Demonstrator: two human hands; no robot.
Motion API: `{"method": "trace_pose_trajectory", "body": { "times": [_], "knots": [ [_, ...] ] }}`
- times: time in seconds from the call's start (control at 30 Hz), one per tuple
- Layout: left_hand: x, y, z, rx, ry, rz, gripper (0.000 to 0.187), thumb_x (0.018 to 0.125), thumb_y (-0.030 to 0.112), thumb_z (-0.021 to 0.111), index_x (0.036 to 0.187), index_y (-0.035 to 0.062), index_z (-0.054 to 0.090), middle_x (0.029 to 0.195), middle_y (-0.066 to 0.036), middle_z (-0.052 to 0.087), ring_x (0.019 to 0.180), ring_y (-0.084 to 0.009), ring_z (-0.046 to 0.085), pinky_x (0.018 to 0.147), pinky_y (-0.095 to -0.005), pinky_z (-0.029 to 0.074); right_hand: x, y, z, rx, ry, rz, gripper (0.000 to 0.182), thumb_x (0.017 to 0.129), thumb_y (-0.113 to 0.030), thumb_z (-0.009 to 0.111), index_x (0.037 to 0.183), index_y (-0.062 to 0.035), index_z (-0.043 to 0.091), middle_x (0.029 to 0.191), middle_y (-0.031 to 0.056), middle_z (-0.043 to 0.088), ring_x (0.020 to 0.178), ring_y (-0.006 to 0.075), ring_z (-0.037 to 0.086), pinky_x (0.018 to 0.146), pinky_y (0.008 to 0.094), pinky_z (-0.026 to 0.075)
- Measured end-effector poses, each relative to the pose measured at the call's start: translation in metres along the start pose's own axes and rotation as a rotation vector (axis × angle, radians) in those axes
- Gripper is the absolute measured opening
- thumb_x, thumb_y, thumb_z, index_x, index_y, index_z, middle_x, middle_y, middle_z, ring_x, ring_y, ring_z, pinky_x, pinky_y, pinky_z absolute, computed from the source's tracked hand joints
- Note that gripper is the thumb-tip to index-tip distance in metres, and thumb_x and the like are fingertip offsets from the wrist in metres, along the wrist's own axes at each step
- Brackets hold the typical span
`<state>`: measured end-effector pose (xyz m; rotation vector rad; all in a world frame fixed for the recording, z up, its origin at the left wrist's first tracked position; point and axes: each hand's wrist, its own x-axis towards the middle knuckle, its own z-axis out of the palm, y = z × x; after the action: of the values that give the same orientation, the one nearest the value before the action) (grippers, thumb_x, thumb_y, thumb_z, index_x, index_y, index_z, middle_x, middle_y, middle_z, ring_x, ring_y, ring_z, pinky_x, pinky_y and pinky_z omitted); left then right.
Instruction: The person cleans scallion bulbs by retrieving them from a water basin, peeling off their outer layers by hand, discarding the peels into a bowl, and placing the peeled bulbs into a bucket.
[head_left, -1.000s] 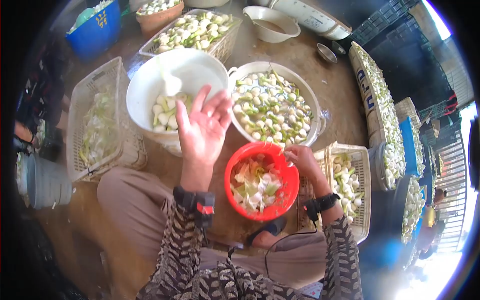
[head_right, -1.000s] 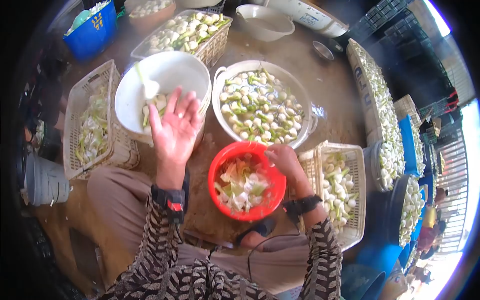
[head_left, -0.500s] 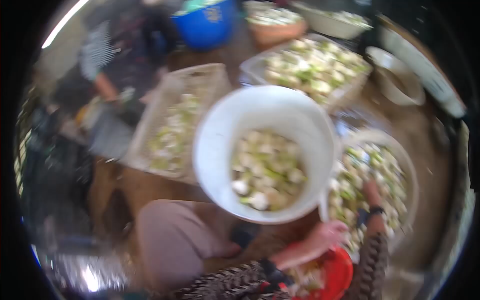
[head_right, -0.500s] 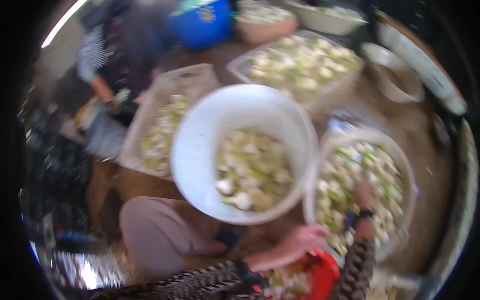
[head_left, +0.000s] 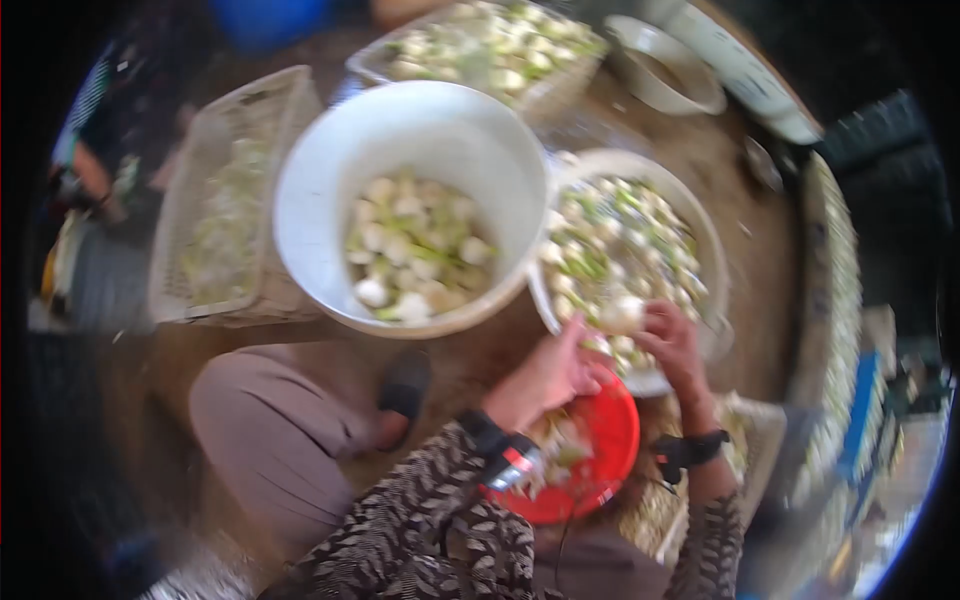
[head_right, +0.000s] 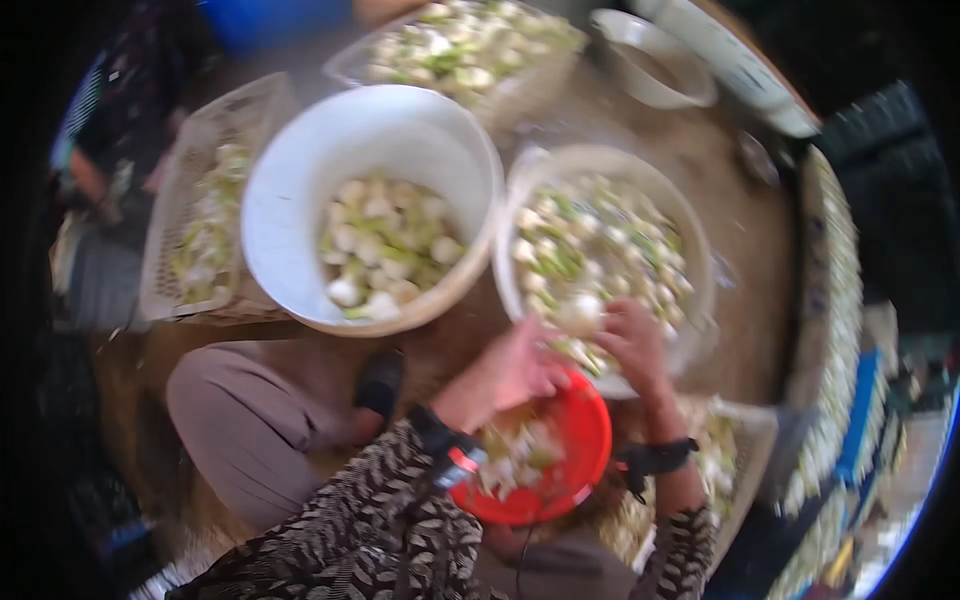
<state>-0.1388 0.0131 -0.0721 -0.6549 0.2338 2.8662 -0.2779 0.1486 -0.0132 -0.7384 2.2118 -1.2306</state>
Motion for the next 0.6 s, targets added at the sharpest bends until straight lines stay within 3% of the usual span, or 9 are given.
{"method": "trace_pose_trajectory", "body": {
  "times": [0.07,0.13,0.2,0.23,0.3,0.33,0.37,0.53,0.6],
  "knots": [
    [-0.002,-0.008,-0.009,-0.163,-0.255,-0.001,0.039,0.095,0.036,0.042,0.112,0.0030,0.054,0.092,-0.015,0.064,0.071,-0.0241,0.065,0.054,-0.0317,0.055,-0.039,-0.013,0.017,0.020,-0.046,-0.034,0.015,0.078,-0.011,0.065,0.089,-0.0003,0.063,0.089,0.0118,0.062,0.080,0.0258,0.062,0.074,0.0299,0.048],
    [-0.022,-0.013,0.003,0.011,-0.158,0.152,0.032,0.092,0.027,0.051,0.112,0.0026,0.054,0.097,-0.011,0.064,0.077,-0.0230,0.065,0.062,-0.0295,0.055,-0.067,-0.032,0.024,-0.333,0.058,-0.214,0.023,0.080,-0.013,0.065,0.097,0.0016,0.063,0.092,0.0145,0.064,0.085,0.0266,0.063,0.076,0.0317,0.049],
    [-0.043,-0.012,0.010,0.147,-0.224,0.166,0.031,0.091,0.023,0.053,0.114,0.0019,0.053,0.101,-0.010,0.063,0.084,-0.0212,0.064,0.067,-0.0298,0.056,-0.088,-0.035,0.021,-0.331,0.118,-0.255,0.026,0.081,-0.014,0.064,0.102,0.0024,0.062,0.095,0.0172,0.065,0.086,0.0270,0.063,0.078,0.0328,0.048],
    [-0.088,-0.028,0.024,0.181,-0.208,0.234,0.031,0.091,0.020,0.054,0.116,0.0015,0.052,0.101,-0.009,0.063,0.087,-0.0181,0.064,0.070,-0.0292,0.055,-0.130,-0.074,0.029,-0.288,0.169,-0.220,0.025,0.082,-0.013,0.063,0.101,0.0022,0.062,0.094,0.0171,0.065,0.085,0.0268,0.064,0.076,0.0324,0.048],
    [-0.104,-0.043,0.028,0.268,-0.189,0.293,0.031,0.091,0.019,0.055,0.116,0.0014,0.052,0.100,-0.009,0.063,0.087,-0.0168,0.064,0.071,-0.0286,0.055,-0.150,-0.091,0.042,-0.211,0.219,-0.130,0.019,0.083,-0.011,0.060,0.096,0.0023,0.063,0.088,0.0166,0.066,0.077,0.0251,0.064,0.071,0.0312,0.049],
    [-0.112,-0.047,0.031,0.356,-0.160,0.364,0.031,0.090,0.018,0.056,0.117,0.0012,0.051,0.100,-0.008,0.063,0.087,-0.0156,0.064,0.072,-0.0279,0.054,-0.158,-0.098,0.046,-0.211,0.235,-0.133,0.019,0.083,-0.011,0.060,0.096,0.0023,0.063,0.088,0.0166,0.066,0.077,0.0251,0.064,0.071,0.0312,0.049],
    [-0.119,-0.053,0.035,0.327,-0.184,0.397,0.030,0.086,0.009,0.060,0.113,0.0020,0.052,0.097,-0.007,0.062,0.080,-0.0130,0.062,0.064,-0.0239,0.054,-0.165,-0.100,0.050,-0.204,0.248,-0.137,0.018,0.083,-0.010,0.060,0.095,0.0023,0.064,0.085,0.0165,0.066,0.075,0.0245,0.064,0.068,0.0310,0.049],
    [-0.143,-0.070,0.043,0.458,-0.141,0.553,0.032,0.079,0.000,0.065,0.109,0.0011,0.053,0.093,-0.007,0.062,0.076,-0.0106,0.062,0.063,-0.0217,0.052,-0.197,-0.117,0.056,-0.260,0.293,-0.198,0.016,0.082,-0.009,0.059,0.094,0.0010,0.065,0.073,0.0173,0.063,0.062,0.0235,0.062,0.060,0.0313,0.047],
    [-0.153,-0.075,0.049,0.624,-0.053,0.627,0.031,0.079,0.002,0.066,0.108,0.0010,0.053,0.093,-0.007,0.062,0.077,-0.0105,0.062,0.062,-0.0212,0.052,-0.205,-0.123,0.059,-0.271,0.309,-0.201,0.014,0.083,-0.009,0.057,0.089,0.0004,0.065,0.069,0.0178,0.062,0.062,0.0281,0.062,0.058,0.0344,0.048]
  ]
}}
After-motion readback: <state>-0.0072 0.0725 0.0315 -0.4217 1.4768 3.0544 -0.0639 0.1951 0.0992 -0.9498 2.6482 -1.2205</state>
